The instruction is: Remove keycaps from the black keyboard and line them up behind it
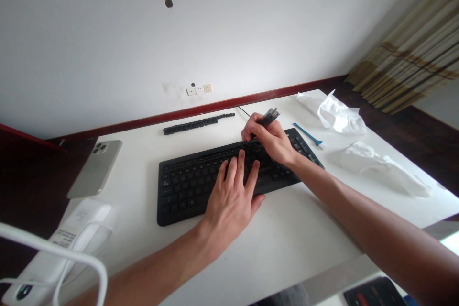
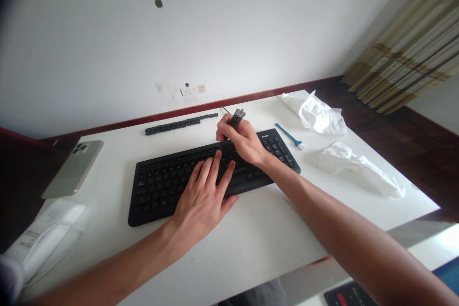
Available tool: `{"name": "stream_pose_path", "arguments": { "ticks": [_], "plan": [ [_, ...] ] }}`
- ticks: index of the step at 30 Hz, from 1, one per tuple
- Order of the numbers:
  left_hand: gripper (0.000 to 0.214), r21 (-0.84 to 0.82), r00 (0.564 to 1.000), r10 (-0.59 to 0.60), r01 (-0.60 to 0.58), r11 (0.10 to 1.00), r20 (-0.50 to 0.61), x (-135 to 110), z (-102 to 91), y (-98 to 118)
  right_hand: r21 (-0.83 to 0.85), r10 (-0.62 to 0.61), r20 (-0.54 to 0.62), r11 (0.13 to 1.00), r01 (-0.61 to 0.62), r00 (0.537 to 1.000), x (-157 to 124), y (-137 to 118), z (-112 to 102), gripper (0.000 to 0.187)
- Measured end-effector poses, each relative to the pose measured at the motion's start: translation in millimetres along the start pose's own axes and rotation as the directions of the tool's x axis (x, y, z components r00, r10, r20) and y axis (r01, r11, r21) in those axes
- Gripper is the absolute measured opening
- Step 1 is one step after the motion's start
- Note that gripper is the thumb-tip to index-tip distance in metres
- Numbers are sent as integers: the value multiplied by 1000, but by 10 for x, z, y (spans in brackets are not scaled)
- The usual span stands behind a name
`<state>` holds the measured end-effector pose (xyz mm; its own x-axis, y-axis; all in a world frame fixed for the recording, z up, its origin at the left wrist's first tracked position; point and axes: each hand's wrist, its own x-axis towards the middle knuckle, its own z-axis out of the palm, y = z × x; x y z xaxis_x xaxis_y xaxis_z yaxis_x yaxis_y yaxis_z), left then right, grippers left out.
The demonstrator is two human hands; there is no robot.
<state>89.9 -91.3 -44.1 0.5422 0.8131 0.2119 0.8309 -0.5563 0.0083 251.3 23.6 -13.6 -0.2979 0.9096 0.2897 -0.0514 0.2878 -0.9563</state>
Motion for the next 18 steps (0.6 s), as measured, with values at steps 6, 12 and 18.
{"name": "stream_pose_path", "arguments": {
  "ticks": [6, 12, 18],
  "plan": [
    [74, 1, 1000, 9, -9, 1000, -2, 7, -15, -13, -416, -204, -127, 899, 135, 971, -54, -176, -32, 29],
    [55, -146, 991, 66, -83, 986, -116, 177, -138, -258, -686, -58, 67, 722, 88, 996, -18, -189, -214, 22],
    [30, -276, 918, -216, 124, 953, -333, 402, -145, -991, -682, 46, 327, 703, 202, 944, 39, -159, -297, 22]
  ]
}}
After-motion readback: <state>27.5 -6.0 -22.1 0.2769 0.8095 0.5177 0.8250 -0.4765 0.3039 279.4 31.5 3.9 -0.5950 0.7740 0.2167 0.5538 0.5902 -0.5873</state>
